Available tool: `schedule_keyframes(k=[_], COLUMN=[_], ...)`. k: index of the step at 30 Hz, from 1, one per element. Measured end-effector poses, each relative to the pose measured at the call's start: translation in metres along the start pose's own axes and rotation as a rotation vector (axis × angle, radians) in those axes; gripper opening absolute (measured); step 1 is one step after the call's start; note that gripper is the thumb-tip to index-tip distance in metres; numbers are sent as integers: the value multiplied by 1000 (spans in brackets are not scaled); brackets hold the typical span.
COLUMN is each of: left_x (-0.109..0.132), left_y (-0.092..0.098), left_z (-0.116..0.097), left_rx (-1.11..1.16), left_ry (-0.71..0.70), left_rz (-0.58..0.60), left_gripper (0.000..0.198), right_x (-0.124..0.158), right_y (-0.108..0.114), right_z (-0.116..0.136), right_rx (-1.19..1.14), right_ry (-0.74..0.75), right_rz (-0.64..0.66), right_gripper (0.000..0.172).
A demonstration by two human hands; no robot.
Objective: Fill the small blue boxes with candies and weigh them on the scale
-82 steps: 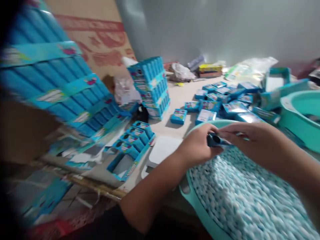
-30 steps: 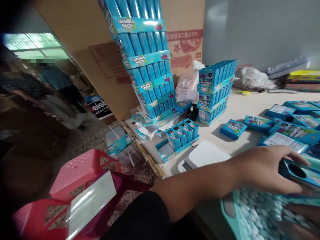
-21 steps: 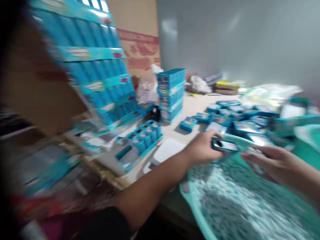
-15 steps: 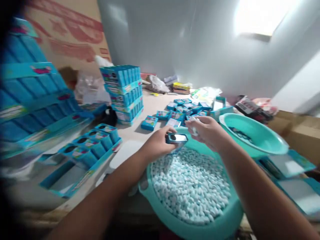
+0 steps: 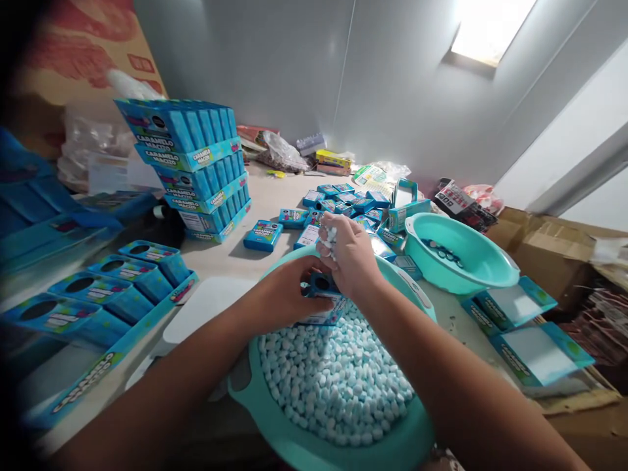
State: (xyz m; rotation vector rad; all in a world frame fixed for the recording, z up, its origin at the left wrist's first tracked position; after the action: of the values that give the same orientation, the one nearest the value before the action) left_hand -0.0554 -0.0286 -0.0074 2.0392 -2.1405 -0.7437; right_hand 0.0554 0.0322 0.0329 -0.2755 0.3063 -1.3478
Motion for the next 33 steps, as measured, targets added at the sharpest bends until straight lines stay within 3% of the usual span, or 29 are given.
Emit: schedule_keyframes(k=[11, 26, 33], left_x=[0, -1, -1], left_y=[2, 1, 1], left_z=[-3, 0, 0], left_rx=[1, 26, 2], left_ry=[41, 19, -15], left_rz=[27, 60, 52], left_gripper=[35, 36, 37], right_x=[-3, 2, 8], right_y=[6, 10, 6], right_z=[-4, -2, 1], right_rx=[-192, -133, -128], right_ry=[-95, 1, -9], right_rz=[-90, -37, -78], right_gripper=[24, 20, 14])
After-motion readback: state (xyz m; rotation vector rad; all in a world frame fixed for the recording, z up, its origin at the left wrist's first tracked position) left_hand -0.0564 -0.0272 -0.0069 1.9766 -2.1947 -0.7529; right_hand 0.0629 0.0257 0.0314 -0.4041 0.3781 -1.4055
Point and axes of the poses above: each hand's wrist, its own x-axis away from the middle knuckle, its own y-axis out of the back of the hand, z = x × y, the point moved 1 cm from there along -x, towards the middle knuckle, and after that the axes turned 7 degrees about -z, right-handed, at the moved point
